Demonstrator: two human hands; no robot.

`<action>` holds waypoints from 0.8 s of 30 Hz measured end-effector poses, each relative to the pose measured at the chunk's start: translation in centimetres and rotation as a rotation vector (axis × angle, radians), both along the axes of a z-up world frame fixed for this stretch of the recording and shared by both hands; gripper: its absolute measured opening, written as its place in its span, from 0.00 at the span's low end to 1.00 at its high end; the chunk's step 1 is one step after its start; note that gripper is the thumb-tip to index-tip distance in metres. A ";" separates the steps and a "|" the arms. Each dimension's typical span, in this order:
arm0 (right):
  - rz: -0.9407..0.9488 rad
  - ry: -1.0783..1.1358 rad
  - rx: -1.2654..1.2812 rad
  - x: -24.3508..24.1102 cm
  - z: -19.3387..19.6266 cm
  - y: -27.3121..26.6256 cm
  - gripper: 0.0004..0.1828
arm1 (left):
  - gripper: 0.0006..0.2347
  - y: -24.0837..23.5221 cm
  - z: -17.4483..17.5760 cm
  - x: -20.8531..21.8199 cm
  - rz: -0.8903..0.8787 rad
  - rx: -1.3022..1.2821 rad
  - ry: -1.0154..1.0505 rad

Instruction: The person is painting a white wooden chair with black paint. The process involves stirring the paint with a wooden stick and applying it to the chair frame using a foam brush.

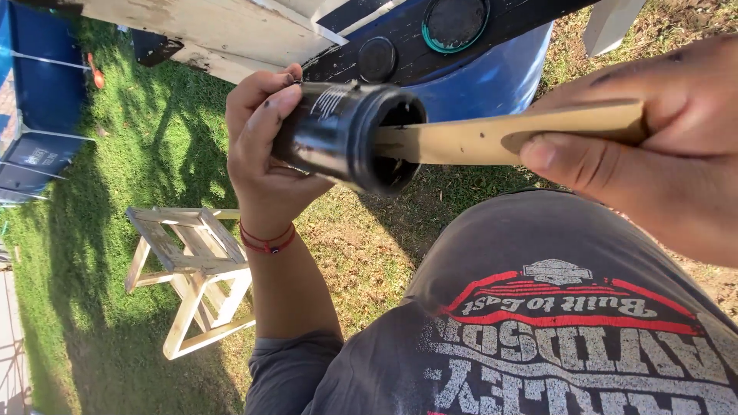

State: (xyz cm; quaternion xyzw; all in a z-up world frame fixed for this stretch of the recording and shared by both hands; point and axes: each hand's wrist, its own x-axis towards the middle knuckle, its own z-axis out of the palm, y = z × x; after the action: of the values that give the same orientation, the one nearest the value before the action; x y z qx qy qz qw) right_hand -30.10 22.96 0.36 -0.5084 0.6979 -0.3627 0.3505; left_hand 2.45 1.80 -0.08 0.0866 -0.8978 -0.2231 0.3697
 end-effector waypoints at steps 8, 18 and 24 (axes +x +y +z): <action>0.117 -0.845 -0.034 3.0 -3.8 -2.8 0.21 | 0.25 0.7 -0.2 0.4 0.091 -0.139 -0.092; -0.020 -1.413 0.124 4.2 -6.4 -2.8 0.10 | 0.26 -0.1 -3.5 0.6 0.184 -0.125 -0.087; -0.114 -1.213 0.121 4.6 -5.2 -3.7 0.16 | 0.28 -0.7 -5.2 0.6 0.229 -0.113 -0.076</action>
State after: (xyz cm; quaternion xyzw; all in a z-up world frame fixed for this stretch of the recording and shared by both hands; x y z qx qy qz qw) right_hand -25.49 19.23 -4.84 -0.1524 0.4196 -0.5655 0.6935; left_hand 3.08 1.10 -5.23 0.1759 -0.9065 -0.1253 0.3629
